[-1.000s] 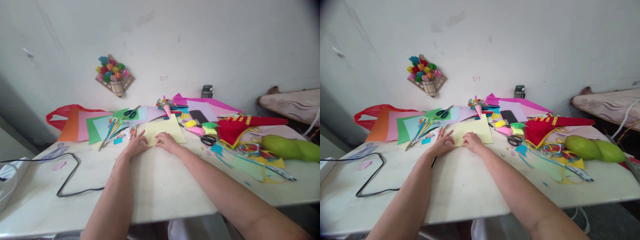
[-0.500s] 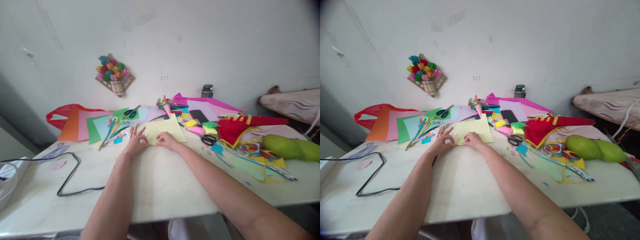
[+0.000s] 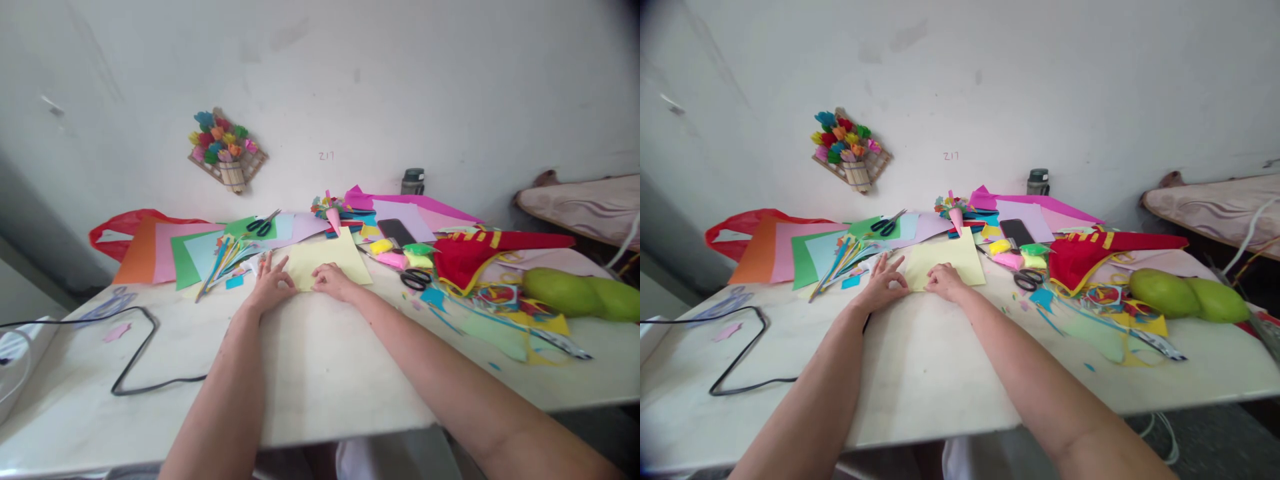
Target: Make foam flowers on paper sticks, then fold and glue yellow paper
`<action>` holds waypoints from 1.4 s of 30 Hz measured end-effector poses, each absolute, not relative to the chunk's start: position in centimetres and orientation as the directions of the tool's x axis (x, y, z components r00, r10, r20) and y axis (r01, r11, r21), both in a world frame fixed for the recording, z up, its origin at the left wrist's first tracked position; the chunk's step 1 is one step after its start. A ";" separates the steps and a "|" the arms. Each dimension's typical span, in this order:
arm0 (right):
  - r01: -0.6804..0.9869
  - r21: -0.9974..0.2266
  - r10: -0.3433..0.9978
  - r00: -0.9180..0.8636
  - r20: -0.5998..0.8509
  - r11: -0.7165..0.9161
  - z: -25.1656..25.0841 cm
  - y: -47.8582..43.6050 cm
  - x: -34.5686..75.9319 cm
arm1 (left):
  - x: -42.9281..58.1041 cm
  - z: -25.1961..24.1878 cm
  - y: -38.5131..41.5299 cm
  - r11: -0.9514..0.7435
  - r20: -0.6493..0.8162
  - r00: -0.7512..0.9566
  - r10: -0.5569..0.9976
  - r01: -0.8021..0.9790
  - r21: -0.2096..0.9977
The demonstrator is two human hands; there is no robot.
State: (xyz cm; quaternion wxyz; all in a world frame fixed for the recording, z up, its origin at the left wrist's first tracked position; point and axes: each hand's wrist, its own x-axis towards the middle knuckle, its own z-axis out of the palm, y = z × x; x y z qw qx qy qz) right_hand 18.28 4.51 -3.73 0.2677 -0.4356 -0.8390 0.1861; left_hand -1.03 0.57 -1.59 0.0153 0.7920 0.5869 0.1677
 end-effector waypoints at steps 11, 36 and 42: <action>0.643 -0.561 0.849 -0.450 0.275 0.522 -3.8 4.6 18.2 | -1.1 -1.7 0.7 -0.313 0.263 0.250 0.932 0.921 0.231; 0.813 -0.376 0.865 -0.499 -0.055 0.445 -2.7 4.5 18.7 | -0.6 -2.2 0.9 -0.111 0.196 0.093 0.976 0.990 0.083; 0.820 -0.371 0.866 -0.495 -0.078 0.436 -2.3 4.2 18.7 | 1.0 -2.9 1.3 -0.194 0.263 0.181 0.948 0.981 0.026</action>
